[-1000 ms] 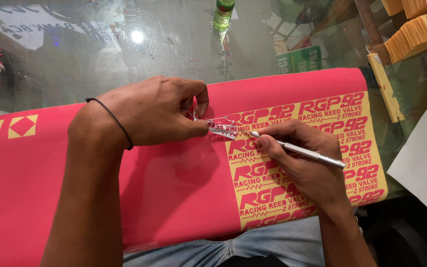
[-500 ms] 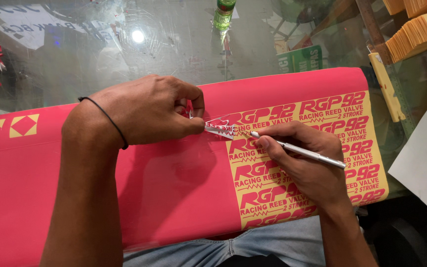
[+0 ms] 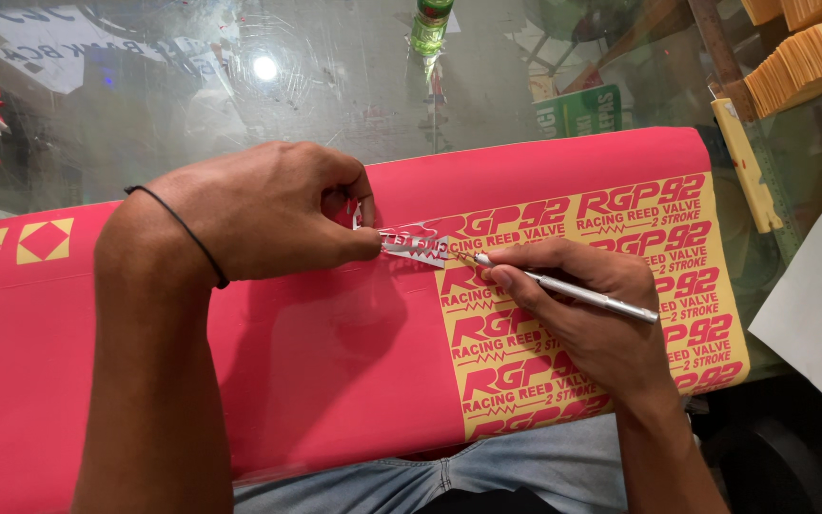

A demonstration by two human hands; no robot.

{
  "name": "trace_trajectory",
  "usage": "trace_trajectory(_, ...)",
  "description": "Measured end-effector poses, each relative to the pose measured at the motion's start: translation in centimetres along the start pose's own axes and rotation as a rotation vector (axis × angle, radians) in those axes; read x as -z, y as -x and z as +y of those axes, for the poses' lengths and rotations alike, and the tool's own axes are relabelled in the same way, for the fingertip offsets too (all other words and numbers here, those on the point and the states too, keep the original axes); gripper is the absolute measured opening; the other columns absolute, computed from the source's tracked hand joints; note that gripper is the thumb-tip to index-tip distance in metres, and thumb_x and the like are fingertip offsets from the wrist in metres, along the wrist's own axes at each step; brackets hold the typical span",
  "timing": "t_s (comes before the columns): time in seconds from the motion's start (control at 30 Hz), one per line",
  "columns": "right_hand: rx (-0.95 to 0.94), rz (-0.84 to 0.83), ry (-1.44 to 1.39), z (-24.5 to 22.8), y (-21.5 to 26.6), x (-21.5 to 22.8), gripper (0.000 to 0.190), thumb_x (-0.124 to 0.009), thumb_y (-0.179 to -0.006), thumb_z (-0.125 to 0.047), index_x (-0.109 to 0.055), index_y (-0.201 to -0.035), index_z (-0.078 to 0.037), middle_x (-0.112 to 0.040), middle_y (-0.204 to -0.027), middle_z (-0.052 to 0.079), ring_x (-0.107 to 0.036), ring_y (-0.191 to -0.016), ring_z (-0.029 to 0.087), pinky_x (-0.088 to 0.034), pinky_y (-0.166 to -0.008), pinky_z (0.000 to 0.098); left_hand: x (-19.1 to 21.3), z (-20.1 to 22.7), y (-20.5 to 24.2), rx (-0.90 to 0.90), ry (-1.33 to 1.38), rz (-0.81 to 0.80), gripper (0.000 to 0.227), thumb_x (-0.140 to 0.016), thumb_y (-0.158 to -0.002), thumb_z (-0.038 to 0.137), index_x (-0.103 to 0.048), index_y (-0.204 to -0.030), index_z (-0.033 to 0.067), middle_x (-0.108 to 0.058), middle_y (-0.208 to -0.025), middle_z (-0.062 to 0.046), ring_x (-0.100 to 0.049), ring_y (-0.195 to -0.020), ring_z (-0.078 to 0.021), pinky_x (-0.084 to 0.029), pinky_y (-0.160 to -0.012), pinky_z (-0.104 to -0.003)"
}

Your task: The person uses a silver craft knife to carefully cut out individual red and yellow 'RGP 92' stickers from a larger sheet of pink vinyl. They hold the vinyl sheet steady with their left hand while tracing the outlines of the text with the blade in their right hand.

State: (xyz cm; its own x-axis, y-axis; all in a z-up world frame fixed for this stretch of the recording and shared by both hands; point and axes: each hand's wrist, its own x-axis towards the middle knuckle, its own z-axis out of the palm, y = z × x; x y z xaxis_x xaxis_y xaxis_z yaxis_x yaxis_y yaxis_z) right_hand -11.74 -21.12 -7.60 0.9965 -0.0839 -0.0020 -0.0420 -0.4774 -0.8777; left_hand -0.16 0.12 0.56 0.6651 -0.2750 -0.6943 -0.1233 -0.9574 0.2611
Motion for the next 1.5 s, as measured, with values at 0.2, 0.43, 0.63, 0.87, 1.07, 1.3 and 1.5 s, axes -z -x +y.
trace_trajectory(0.2,0.023,-0.031,-0.005,-0.1,-0.1,0.1,0.017,-0.075,-0.083,-0.01,-0.077,-0.099,-0.005,-0.079,-0.088,0.005,-0.073,-0.079,0.007,-0.058,-0.068,0.0153,-0.2,-0.4,-0.4,-0.024,0.001,0.019,0.018,-0.059,-0.08,0.035,-0.065,-0.084,0.0188,-0.065,-0.079,0.002,-0.055,-0.071,-0.0174,-0.039,-0.063,-0.033)
trace_trajectory(0.43,-0.011,-0.009,-0.006,0.0,0.0,0.0,0.017,-0.076,-0.083,-0.011,-0.077,-0.099,-0.006,-0.078,-0.084,0.003,-0.069,-0.073,0.004,-0.054,-0.062,0.0135,0.0,-0.6,-0.1,0.026,0.01,0.032,0.026,-0.053,-0.082,0.039,-0.061,-0.098,0.0194,-0.066,-0.092,0.0,-0.059,-0.081,-0.0204,-0.042,-0.07,-0.035)
trace_trajectory(0.63,-0.029,-0.01,0.0,0.1,0.1,0.0,0.016,-0.076,-0.083,-0.011,-0.078,-0.098,-0.007,-0.077,-0.081,0.002,-0.065,-0.07,0.003,-0.05,-0.059,0.0146,0.5,-0.4,0.0,0.046,0.044,0.02,0.028,-0.044,-0.083,0.032,-0.062,-0.103,0.0239,-0.065,-0.097,0.001,-0.058,-0.084,-0.0196,-0.042,-0.071,-0.036)
trace_trajectory(0.87,0.033,-0.044,-0.031,-0.3,0.0,0.0,0.019,-0.075,-0.083,-0.01,-0.076,-0.101,-0.006,-0.078,-0.091,0.006,-0.072,-0.081,0.009,-0.056,-0.069,0.0171,0.8,-0.5,0.1,0.024,0.064,-0.012,0.039,-0.042,-0.085,0.032,-0.073,-0.109,0.0277,-0.065,-0.092,0.001,-0.055,-0.081,-0.0178,-0.039,-0.07,-0.034)
trace_trajectory(1.07,0.047,-0.067,-0.019,-0.5,0.0,-0.1,0.021,-0.075,-0.082,-0.012,-0.076,-0.103,-0.007,-0.078,-0.09,0.006,-0.072,-0.081,0.009,-0.056,-0.067,0.0181,0.9,-0.7,0.0,0.023,0.094,-0.001,0.04,-0.041,-0.086,0.03,-0.074,-0.108,0.0245,-0.066,-0.092,0.0,-0.055,-0.083,-0.0179,-0.039,-0.072,-0.033)
trace_trajectory(1.3,-0.023,-0.055,-0.062,-0.4,0.0,-0.1,0.02,-0.075,-0.082,-0.011,-0.077,-0.101,-0.005,-0.078,-0.089,0.006,-0.07,-0.08,0.008,-0.055,-0.068,0.0168,0.7,-2.5,-1.1,-0.136,0.309,0.094,0.033,-0.041,-0.086,0.019,-0.072,-0.095,0.013,-0.07,-0.075,-0.003,-0.06,-0.072,-0.0158,-0.044,-0.068,-0.03)
trace_trajectory(1.5,0.029,-0.053,-0.029,-0.5,0.0,0.1,0.021,-0.074,-0.082,-0.012,-0.077,-0.102,-0.006,-0.078,-0.091,0.006,-0.074,-0.083,0.01,-0.058,-0.07,0.0182,0.3,-3.7,-1.9,-0.321,0.398,0.258,0.033,-0.043,-0.1,0.032,-0.067,-0.088,0.0121,-0.056,-0.097,-0.001,-0.064,-0.081,-0.0134,-0.048,-0.082,-0.027)
